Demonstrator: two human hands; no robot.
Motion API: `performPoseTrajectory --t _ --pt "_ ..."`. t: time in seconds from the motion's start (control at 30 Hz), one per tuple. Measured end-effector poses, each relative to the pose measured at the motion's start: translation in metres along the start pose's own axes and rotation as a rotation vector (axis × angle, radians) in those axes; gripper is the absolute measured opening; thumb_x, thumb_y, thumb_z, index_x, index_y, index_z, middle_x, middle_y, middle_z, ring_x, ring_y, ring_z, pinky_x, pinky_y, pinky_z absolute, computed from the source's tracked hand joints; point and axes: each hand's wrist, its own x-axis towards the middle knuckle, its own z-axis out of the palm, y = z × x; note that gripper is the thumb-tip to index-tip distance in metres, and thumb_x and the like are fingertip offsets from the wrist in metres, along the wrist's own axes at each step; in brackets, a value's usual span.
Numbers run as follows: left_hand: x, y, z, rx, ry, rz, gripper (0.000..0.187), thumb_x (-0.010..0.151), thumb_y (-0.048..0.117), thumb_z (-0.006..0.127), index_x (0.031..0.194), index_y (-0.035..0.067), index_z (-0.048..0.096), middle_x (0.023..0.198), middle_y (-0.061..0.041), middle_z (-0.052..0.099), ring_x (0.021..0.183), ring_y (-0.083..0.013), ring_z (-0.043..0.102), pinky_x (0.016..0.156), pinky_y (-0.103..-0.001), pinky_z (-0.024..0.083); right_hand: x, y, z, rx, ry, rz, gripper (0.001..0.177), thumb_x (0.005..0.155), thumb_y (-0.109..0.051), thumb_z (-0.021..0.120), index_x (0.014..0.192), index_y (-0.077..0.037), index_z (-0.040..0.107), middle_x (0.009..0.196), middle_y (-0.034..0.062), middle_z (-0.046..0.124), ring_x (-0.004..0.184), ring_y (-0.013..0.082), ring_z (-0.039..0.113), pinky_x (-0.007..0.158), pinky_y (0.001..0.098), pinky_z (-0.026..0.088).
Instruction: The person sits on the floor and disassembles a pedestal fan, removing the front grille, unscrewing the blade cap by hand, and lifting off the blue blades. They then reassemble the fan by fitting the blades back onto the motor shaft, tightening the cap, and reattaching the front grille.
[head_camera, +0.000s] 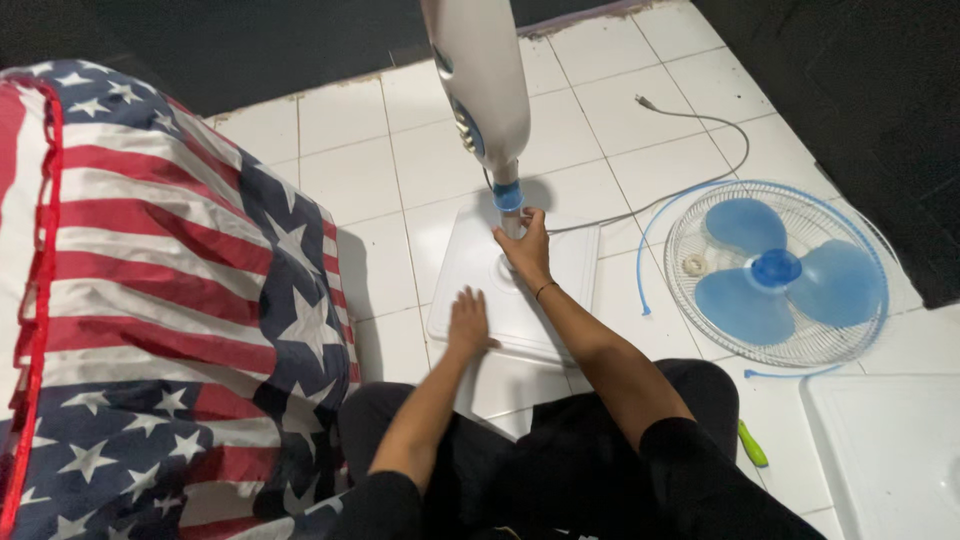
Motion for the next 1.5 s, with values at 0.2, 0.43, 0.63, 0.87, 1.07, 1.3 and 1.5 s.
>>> performPoseTrajectory --t 0.2,0.43,0.63,0.87,1.07,1.3,1.5 --pt "-0.002 -0.037 -0.012 -0.047 -0.093 -0.016 0.153 0.060 0.068 0.088 0.161 0.007 -0.011 0.167 -0.028 -0.005 0.155 -0.0453 -0.001 0.124 -0.057 0.013 0.007 -0.009 0.024 0.094 0.258 -0.049 0.065 0.076 -0.028 0.088 0.122 0.003 0.053 0.115 0.0210 0.067 0.106 0.0324 0.066 0.093 0.0403 0.051" --pt "-0.006 -0.029 -0.007 -0.119 -0.102 -0.036 0.150 0.064 0.072 0.083 0.162 0.011 -0.014 0.168 -0.026 -0.015 0.156 -0.0440 -0.007 0.122 -0.060 0.014 0.036 0.009 0.048 0.288 0.193 0.045 0.026 0.078 -0.020 0.077 0.093 -0.001 0.070 0.082 0.0087 0.075 0.073 0.0152 0.070 0.069 0.0317 0.055" --pt "-0.006 0.028 0.018 -0.126 -0.084 -0.229 0.141 0.073 0.082 0.069 0.160 0.008 -0.015 0.165 -0.031 -0.017 0.153 -0.0494 -0.005 0.120 -0.062 0.015 0.063 0.021 0.025 0.253 -0.112 0.064 0.023 0.078 -0.019 0.076 0.091 -0.002 0.069 0.085 0.0077 0.074 0.076 0.0147 0.068 0.070 0.0321 0.055" --pt "-0.013 0.120 0.037 -0.247 0.073 -0.398 0.137 0.075 0.078 0.069 0.160 -0.001 -0.002 0.161 -0.042 -0.007 0.145 -0.0539 0.024 0.112 -0.058 0.029 0.079 0.004 -0.010 0.128 -0.500 0.133 0.017 0.080 -0.017 0.070 0.088 -0.002 0.070 0.083 0.0075 0.071 0.082 0.0195 0.066 0.082 0.0377 0.054" --pt "-0.025 0.108 0.027 -0.302 0.056 -0.304 0.124 0.080 0.073 0.068 0.161 0.000 0.008 0.159 -0.041 0.010 0.140 -0.0516 0.032 0.114 -0.054 0.030 0.082 0.018 -0.004 0.101 -0.518 0.099 0.052 0.077 -0.027 0.080 0.118 -0.002 0.060 0.110 0.0141 0.069 0.106 0.0255 0.067 0.095 0.0374 0.052" --pt "0.027 0.025 -0.064 -0.504 0.074 -0.347 0.049 0.091 0.051 0.057 0.121 0.015 0.068 0.125 -0.015 0.071 0.117 -0.0361 0.066 0.098 -0.052 0.051 0.079 0.008 -0.064 -0.242 -0.418 -0.145 0.096 0.072 -0.024 0.087 0.143 0.007 0.030 0.133 0.0332 0.052 0.121 0.0382 0.055 0.102 0.0423 0.047" --pt "0.058 -0.046 -0.322 -1.390 0.734 0.346 0.056 0.102 0.055 0.052 0.118 0.002 0.061 0.103 -0.011 0.073 0.094 -0.0194 0.070 0.084 -0.035 0.056 0.084 -0.160 -0.160 0.056 -0.024 -0.356 0.050 0.101 -0.041 0.073 0.133 -0.003 0.061 0.119 0.0146 0.071 0.109 0.0243 0.067 0.096 0.0345 0.055"
